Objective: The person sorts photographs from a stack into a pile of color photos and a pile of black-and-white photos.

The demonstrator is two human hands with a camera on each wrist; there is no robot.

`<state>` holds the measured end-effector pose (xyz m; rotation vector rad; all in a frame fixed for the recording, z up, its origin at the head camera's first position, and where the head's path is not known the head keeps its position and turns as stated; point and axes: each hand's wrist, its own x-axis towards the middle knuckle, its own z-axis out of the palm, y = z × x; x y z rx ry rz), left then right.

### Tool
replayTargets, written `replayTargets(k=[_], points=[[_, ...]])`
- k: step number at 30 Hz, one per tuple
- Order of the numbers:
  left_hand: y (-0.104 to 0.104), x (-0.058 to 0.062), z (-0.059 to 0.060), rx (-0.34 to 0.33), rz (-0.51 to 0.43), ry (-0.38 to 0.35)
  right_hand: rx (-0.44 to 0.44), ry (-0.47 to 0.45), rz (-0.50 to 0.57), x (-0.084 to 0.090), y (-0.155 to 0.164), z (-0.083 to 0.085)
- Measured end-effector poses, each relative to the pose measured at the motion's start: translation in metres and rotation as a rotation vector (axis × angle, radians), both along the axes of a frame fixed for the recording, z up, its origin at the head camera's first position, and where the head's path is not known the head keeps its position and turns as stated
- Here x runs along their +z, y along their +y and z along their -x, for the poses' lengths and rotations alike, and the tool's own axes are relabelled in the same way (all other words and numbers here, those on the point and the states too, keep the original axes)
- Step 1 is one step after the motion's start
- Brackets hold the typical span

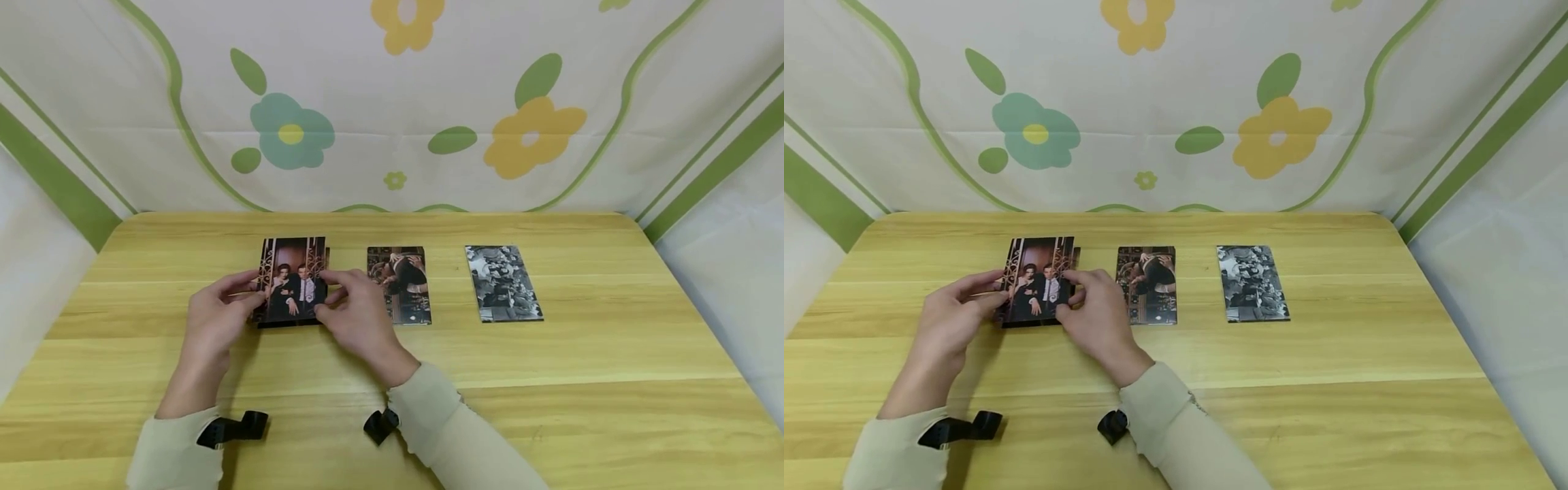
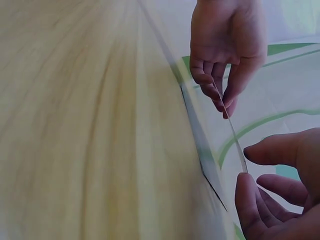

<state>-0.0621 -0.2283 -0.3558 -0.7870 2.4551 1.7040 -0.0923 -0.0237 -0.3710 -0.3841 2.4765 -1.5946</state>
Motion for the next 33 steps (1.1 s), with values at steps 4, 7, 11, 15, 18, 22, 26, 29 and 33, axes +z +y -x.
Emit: replayTargets(k=[4, 7, 11, 15, 18, 22, 26, 29, 33], points=[[0.000, -0.003, 0.001, -0.005, 0.033, -0.012, -0.015, -0.006, -0.057, -0.002, -0.004, 0.001], [0.001, -0.006, 0.002, -0.025, 0.083, -0.024, -0.024, -0.014, -0.091, -0.005, -0.007, 0.002], [0.002, -0.012, 0.004, -0.054, 0.147, -0.040, -0.027, -0.017, -0.131, -0.010, -0.008, 0.004], [0.004, -0.014, 0.005, -0.065, 0.195, -0.045, -0.027, -0.013, -0.155, -0.013, -0.008, 0.005], [0.005, -0.014, 0.006, -0.068, 0.218, -0.043, -0.030, -0.013, -0.156, -0.013, -0.008, 0.005], [0.005, -0.015, 0.007, -0.067, 0.222, -0.042, -0.034, -0.013, -0.159, -0.013, -0.008, 0.005], [0.004, -0.015, 0.007, -0.069, 0.219, -0.047, -0.031, -0.004, -0.171, -0.012, -0.009, 0.004], [0.004, -0.015, 0.007, -0.074, 0.216, -0.052, -0.028, -0.002, -0.179, -0.012, -0.009, 0.005], [0.003, -0.015, 0.006, -0.077, 0.213, -0.054, -0.030, -0.008, -0.183, -0.012, -0.009, 0.004]])
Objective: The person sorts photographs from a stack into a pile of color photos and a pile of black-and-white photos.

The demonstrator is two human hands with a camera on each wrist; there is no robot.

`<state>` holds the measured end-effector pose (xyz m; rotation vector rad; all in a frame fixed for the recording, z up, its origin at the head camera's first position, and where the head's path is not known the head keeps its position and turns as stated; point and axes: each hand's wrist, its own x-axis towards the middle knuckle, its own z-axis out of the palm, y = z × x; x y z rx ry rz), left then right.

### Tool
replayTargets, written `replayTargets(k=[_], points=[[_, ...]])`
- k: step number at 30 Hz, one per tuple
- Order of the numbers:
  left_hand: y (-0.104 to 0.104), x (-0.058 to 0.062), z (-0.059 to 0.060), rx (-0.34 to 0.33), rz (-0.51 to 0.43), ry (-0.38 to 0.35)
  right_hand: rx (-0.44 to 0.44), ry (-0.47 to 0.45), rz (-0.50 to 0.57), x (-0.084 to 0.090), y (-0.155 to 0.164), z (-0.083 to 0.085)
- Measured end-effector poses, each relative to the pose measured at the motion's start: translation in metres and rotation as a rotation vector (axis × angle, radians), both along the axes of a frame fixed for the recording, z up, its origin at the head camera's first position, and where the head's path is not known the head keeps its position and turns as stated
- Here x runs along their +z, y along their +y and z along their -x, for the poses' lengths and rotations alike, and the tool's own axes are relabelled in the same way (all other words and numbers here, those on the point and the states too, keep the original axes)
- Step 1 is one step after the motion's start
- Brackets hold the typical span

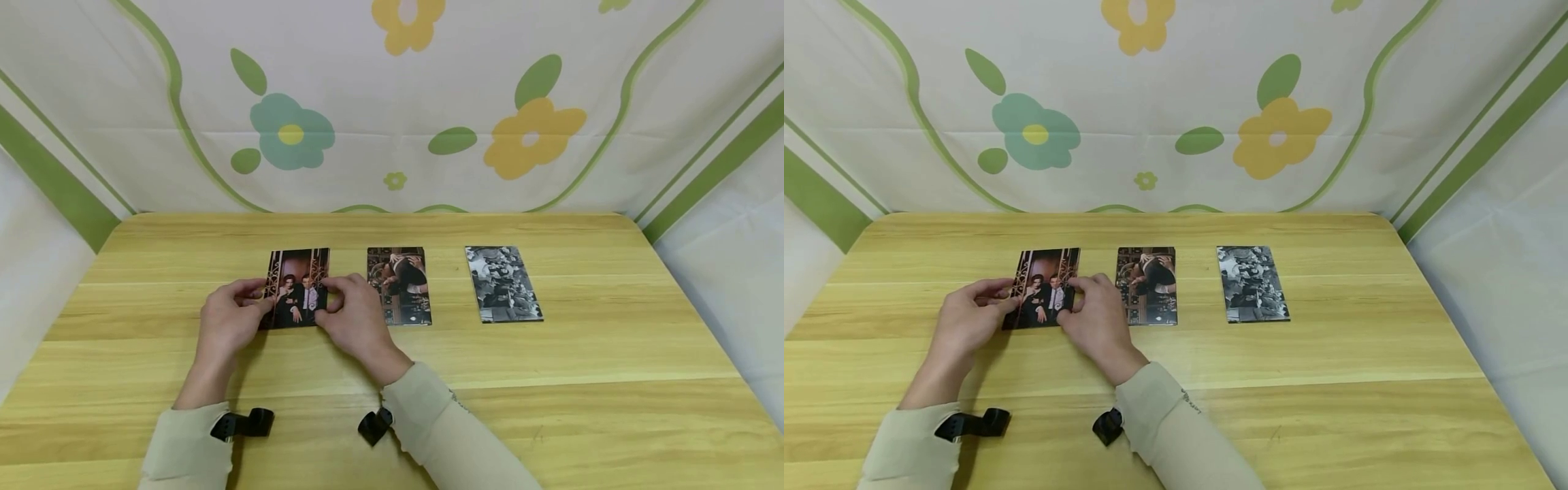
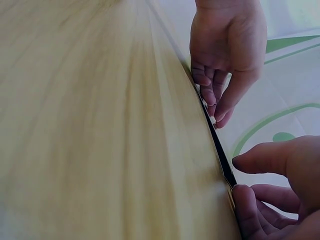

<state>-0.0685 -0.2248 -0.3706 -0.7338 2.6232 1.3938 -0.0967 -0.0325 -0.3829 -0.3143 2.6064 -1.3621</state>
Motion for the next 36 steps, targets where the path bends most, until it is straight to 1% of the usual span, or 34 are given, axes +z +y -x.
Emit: replayTargets(k=[3, 9, 13, 15, 18, 21, 24, 26, 29, 32, 36], points=[[0.000, 0.000, 0.000, 0.009, 0.001, 0.009, -0.003, -0.004, 0.002, 0.000, 0.000, -0.001], [-0.002, -0.002, -0.002, 0.059, -0.029, 0.042, -0.023, -0.007, 0.028, 0.000, 0.001, -0.001], [-0.004, -0.002, -0.003, 0.091, -0.098, 0.066, -0.040, 0.002, 0.080, -0.002, 0.003, -0.001], [-0.005, -0.001, -0.004, 0.112, -0.149, 0.071, -0.043, 0.012, 0.104, -0.001, 0.004, -0.001], [-0.004, 0.002, -0.004, 0.144, -0.213, 0.077, -0.039, 0.038, 0.132, 0.004, 0.009, -0.001], [0.000, 0.008, -0.003, 0.152, -0.231, 0.087, -0.034, 0.068, 0.154, 0.008, 0.018, 0.001], [0.009, 0.016, -0.002, 0.114, -0.207, 0.096, -0.039, 0.090, 0.168, 0.010, 0.030, 0.003], [0.017, 0.020, -0.001, 0.073, -0.195, 0.104, -0.049, 0.095, 0.167, 0.011, 0.038, 0.005], [0.031, 0.024, 0.001, 0.003, -0.206, 0.109, -0.062, 0.101, 0.158, 0.011, 0.053, 0.006], [0.049, 0.025, 0.004, -0.061, -0.214, 0.133, -0.096, 0.097, 0.149, 0.011, 0.069, 0.008], [0.074, 0.021, 0.009, -0.130, -0.184, 0.150, -0.184, 0.056, 0.129, 0.009, 0.091, 0.011]])
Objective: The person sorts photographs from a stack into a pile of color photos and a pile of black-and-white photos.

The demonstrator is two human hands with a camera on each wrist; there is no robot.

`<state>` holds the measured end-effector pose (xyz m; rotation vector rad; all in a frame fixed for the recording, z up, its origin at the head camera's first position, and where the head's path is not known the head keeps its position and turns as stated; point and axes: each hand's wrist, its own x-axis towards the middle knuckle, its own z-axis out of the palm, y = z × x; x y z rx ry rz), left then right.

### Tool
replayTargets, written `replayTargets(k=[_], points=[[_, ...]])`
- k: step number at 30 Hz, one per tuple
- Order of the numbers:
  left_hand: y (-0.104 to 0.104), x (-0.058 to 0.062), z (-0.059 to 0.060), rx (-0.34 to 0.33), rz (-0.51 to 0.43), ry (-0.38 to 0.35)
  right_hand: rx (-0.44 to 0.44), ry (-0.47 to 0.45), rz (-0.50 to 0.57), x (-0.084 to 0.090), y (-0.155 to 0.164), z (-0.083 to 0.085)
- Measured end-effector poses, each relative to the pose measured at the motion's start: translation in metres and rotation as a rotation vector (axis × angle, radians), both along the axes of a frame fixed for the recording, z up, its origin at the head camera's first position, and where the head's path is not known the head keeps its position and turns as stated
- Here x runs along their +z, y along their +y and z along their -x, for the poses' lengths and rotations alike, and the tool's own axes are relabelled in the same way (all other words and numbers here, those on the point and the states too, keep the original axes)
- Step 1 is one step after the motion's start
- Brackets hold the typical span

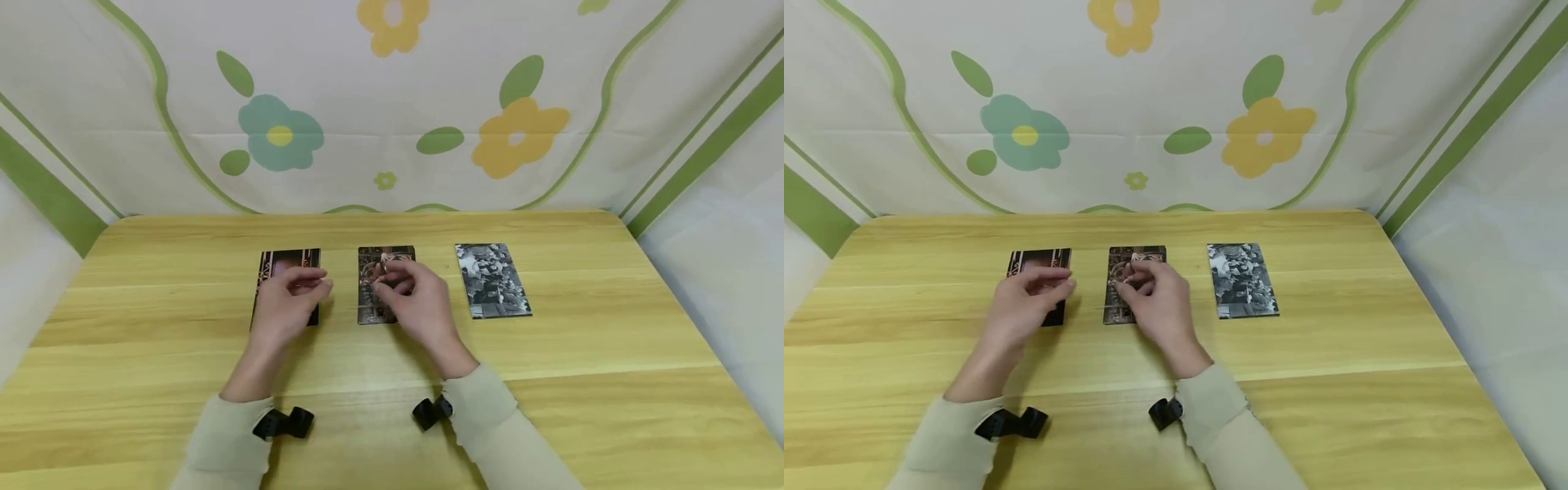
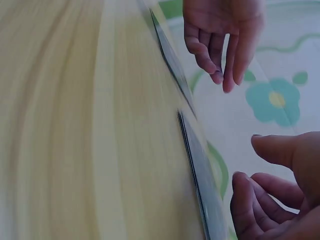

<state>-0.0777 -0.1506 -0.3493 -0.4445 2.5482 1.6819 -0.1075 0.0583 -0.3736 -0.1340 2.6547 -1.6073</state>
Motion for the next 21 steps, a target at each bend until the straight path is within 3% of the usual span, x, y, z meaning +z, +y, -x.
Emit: replayTargets(k=[9, 21], points=[[0.046, -0.013, 0.013, -0.078, 0.060, -0.034, -0.124, -0.109, -0.044, -0.006, 0.043, 0.003], [0.060, -0.021, 0.018, -0.085, 0.091, -0.054, -0.073, -0.143, -0.103, -0.013, 0.051, 0.005]])
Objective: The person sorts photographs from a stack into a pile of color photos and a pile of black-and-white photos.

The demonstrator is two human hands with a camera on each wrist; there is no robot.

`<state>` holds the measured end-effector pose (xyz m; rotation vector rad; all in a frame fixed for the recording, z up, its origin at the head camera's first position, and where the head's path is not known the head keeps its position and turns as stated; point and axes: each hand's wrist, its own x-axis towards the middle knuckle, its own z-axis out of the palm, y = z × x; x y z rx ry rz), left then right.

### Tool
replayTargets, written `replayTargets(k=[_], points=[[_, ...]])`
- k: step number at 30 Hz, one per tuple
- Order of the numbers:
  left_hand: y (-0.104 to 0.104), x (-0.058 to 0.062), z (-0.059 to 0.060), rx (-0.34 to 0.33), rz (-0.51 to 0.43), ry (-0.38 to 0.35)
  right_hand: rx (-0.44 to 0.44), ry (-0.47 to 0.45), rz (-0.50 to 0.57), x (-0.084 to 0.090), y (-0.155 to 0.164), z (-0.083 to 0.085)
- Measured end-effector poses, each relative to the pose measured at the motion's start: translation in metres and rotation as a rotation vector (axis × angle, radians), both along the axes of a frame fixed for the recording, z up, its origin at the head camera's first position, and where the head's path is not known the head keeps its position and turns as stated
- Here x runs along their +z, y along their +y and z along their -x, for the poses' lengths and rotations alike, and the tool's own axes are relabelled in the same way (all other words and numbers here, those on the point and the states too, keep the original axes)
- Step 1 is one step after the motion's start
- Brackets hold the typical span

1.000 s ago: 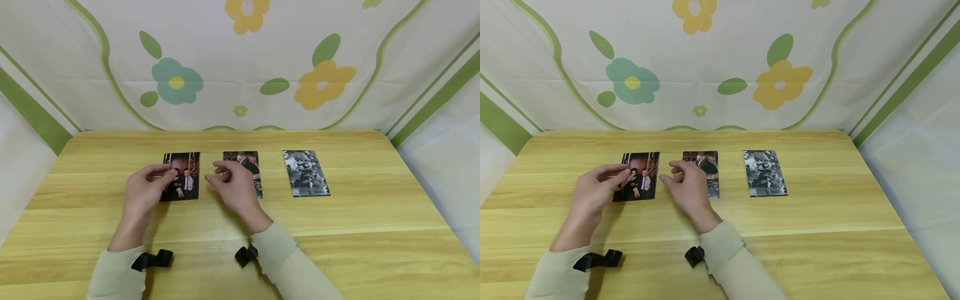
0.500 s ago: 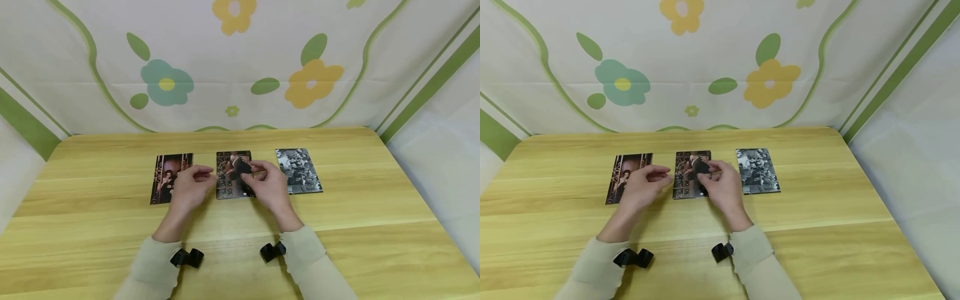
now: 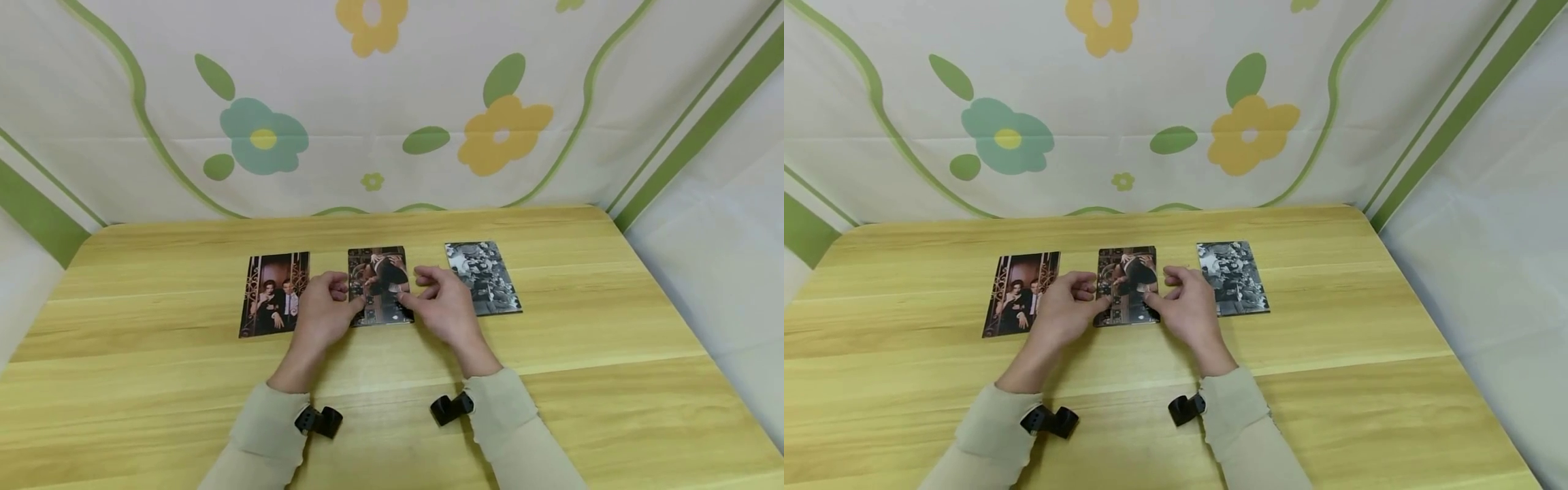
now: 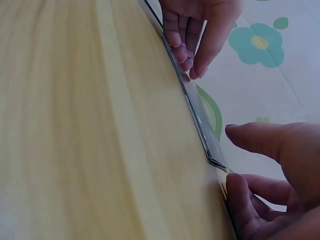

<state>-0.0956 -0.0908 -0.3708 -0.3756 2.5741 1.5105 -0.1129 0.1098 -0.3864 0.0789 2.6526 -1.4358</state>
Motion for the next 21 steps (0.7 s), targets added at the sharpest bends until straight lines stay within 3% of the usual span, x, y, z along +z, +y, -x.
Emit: replayTargets(k=[11, 21], points=[[0.0002, -0.0074, 0.0030, -0.058, 0.058, 0.009, 0.104, 0.026, -0.129, -0.0003, 0.0000, 0.0031], [0.0005, -0.0071, 0.0015, -0.050, 0.070, -0.006, 0.131, -0.001, -0.161, 0.0014, -0.0043, 0.0024]])
